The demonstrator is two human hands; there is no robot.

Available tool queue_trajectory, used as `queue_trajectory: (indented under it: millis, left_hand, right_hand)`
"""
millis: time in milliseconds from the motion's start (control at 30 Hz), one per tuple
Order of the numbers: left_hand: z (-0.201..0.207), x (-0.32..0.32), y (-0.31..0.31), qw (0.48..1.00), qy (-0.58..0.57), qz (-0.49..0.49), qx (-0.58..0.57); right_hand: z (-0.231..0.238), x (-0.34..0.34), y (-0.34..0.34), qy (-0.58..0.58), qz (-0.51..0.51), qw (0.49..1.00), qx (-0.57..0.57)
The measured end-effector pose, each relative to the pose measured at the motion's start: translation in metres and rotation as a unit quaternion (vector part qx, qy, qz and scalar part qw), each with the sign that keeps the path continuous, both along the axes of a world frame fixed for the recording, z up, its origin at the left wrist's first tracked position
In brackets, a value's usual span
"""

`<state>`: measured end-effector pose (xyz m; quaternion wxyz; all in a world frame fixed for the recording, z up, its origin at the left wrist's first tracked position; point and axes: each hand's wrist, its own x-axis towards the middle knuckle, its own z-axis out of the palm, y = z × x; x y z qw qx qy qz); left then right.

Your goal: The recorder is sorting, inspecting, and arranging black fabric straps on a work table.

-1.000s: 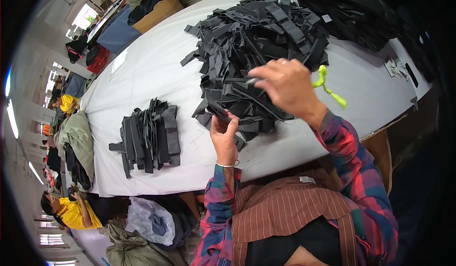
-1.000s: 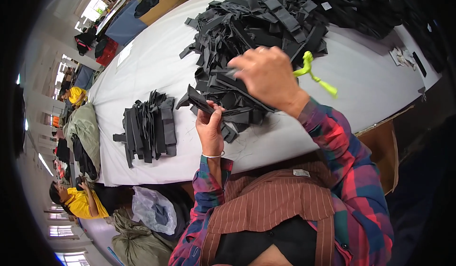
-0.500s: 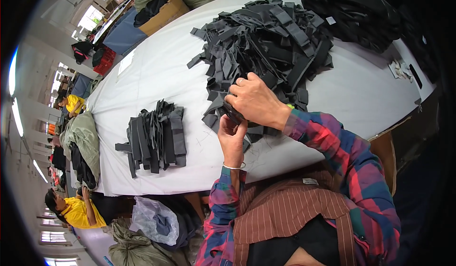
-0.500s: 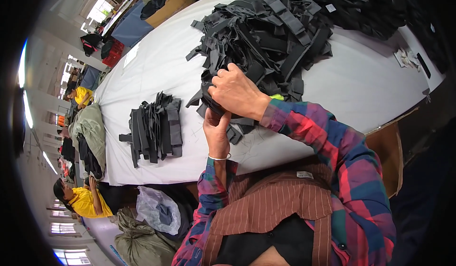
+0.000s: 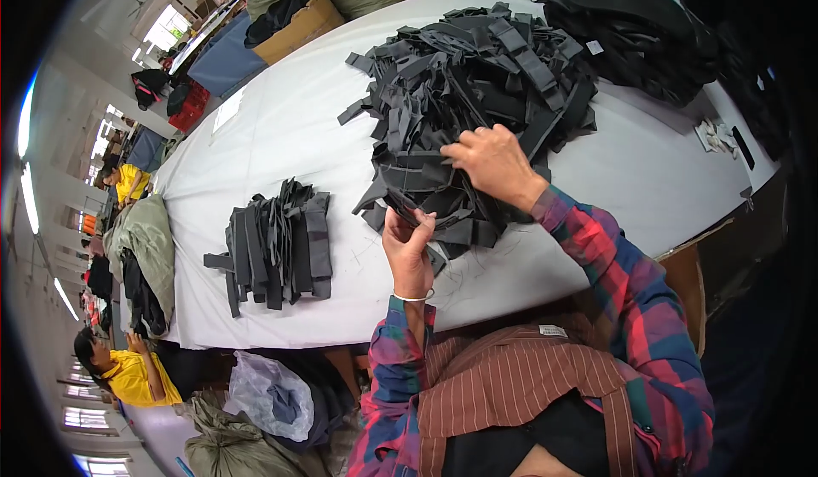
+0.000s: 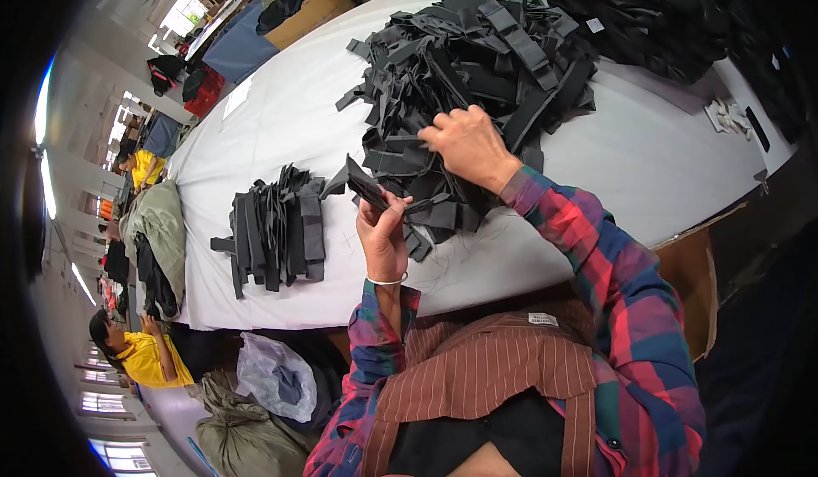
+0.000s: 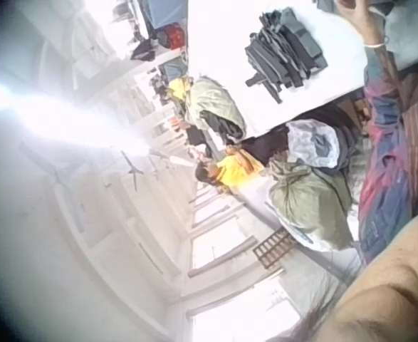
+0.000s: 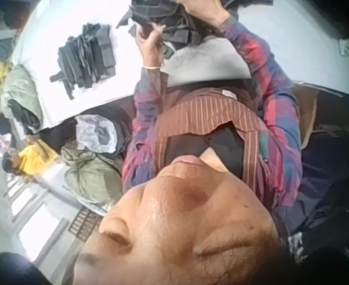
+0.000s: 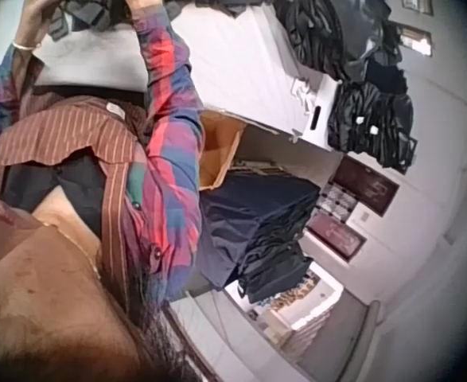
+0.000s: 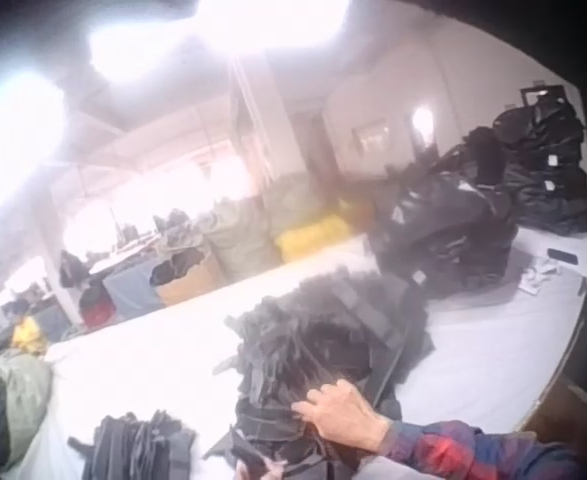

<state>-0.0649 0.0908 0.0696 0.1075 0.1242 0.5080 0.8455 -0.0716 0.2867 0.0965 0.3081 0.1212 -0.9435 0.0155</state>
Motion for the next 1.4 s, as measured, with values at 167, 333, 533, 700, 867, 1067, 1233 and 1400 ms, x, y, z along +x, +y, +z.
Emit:
queue_trajectory:
  millis: [167,333,533,700,867,1067,1233,1400]
  left_hand:
    - [-0.003,-0.003,-0.002,0.999,-0.008,-0.017,0.041]
    - [0.003,0.0,0.0,0.999,-0.041,0.007,0.032]
    - [0.006,-0.001,-0.001,0.999,-0.048,0.024,-0.004]
    - [0.003,-0.003,-0.003,0.999,-0.043,0.026,-0.006]
    - [0.007,-0.002,0.0,0.999,-0.031,0.019,-0.016]
    - [0.006,-0.002,-0.001,0.999,-0.029,0.012,-0.017]
    - [0.006,-0.001,-0.001,0.999,-0.034,0.014,-0.025]
    - [0.005,-0.001,0.0,0.999,-0.035,0.009,-0.028]
  right_hand:
    - [0.0,0.001,0.02,0.002,-0.054,0.996,-0.078]
    - [0.013,0.015,0.01,-0.009,-0.001,0.994,-0.112]
    - [0.018,0.034,0.003,-0.063,0.055,0.994,-0.065]
    - [0.007,0.048,0.007,-0.141,0.078,0.987,-0.022]
    - [-0.004,0.054,0.008,-0.161,0.08,0.984,0.001]
    - [-0.007,0.053,0.007,-0.095,0.041,0.994,0.018]
    - [-0.008,0.055,0.006,-0.065,0.048,0.997,0.001]
    - [-0.015,0.049,-0.004,-0.037,0.077,0.996,0.007]
